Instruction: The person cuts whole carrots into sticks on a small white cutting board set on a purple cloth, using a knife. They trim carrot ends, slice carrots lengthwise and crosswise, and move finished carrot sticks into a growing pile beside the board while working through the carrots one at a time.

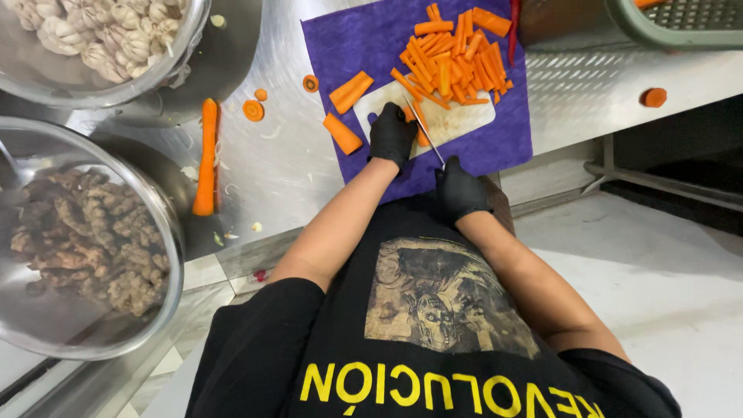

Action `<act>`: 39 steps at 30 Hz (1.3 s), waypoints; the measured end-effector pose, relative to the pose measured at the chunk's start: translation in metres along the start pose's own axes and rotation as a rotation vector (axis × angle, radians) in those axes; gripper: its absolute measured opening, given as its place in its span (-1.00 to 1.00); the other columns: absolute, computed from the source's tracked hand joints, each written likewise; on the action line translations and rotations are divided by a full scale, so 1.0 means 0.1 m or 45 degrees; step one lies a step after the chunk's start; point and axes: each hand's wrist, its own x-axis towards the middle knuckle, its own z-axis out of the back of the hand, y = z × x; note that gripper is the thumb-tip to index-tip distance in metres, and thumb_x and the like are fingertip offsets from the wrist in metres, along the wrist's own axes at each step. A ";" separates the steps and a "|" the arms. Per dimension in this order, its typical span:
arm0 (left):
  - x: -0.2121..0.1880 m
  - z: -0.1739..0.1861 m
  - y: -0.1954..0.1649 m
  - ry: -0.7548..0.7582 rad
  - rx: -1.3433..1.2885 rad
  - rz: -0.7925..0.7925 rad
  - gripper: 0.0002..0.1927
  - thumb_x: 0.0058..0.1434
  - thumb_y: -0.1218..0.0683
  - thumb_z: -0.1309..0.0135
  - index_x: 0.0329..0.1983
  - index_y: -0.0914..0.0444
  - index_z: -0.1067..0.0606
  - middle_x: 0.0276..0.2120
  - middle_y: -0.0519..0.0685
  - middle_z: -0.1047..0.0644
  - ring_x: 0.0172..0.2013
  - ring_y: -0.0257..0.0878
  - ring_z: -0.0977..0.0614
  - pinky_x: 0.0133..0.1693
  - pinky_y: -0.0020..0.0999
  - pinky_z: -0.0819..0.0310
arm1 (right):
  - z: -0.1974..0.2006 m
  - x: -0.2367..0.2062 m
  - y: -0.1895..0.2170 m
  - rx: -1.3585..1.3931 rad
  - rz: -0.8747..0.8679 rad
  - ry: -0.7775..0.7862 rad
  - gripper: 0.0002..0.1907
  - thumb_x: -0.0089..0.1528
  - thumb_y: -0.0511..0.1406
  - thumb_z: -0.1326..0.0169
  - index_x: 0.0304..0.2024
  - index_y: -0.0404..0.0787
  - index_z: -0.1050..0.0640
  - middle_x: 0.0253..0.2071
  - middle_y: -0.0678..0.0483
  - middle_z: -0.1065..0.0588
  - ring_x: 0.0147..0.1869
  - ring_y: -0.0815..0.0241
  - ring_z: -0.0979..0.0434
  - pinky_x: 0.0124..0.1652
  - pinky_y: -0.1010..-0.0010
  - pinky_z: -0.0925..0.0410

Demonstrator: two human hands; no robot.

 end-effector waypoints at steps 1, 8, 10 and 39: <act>0.01 0.00 0.00 0.009 0.028 0.029 -0.64 0.00 0.01 -0.31 -0.23 0.25 -0.46 -0.32 0.16 -0.63 -0.20 0.16 -0.65 -0.19 -0.02 -0.54 | 0.01 -0.04 0.01 0.021 -0.007 0.004 -0.62 0.38 -0.10 0.03 -0.01 -0.31 -0.35 -0.31 -0.39 -0.54 -0.23 -0.47 -0.56 -0.25 -0.22 -0.39; -0.01 0.00 0.00 0.040 0.068 0.055 -0.64 0.02 0.00 -0.33 -0.25 0.25 -0.46 -0.33 0.17 -0.62 -0.20 0.16 -0.65 -0.19 -0.01 -0.53 | 0.02 -0.33 -0.16 -0.029 0.440 -0.325 -0.44 0.07 0.01 -0.25 -0.21 -0.31 -0.43 -0.32 -0.40 -0.53 -0.25 -0.46 -0.54 -0.29 -0.14 -0.39; -0.02 -0.01 0.01 0.056 0.029 0.034 -0.64 0.04 0.01 -0.31 -0.24 0.26 -0.45 -0.34 0.17 -0.62 -0.21 0.15 -0.66 -0.21 -0.01 -0.53 | -0.04 -0.31 -0.22 0.084 0.337 -0.307 -0.45 0.13 -0.03 -0.21 -0.15 -0.36 -0.39 -0.30 -0.39 -0.53 -0.22 -0.46 -0.54 -0.27 -0.15 -0.38; -0.01 0.00 0.02 0.079 0.009 0.098 -0.70 0.05 0.00 -0.27 -0.26 0.24 -0.48 -0.30 0.19 -0.63 -0.18 0.16 -0.66 -0.17 -0.01 -0.54 | 0.20 -0.16 0.11 -0.075 -0.094 0.091 -0.65 0.39 -0.12 0.06 0.03 -0.26 -0.33 -0.39 -0.35 -0.55 -0.35 -0.42 -0.58 -0.36 -0.22 -0.39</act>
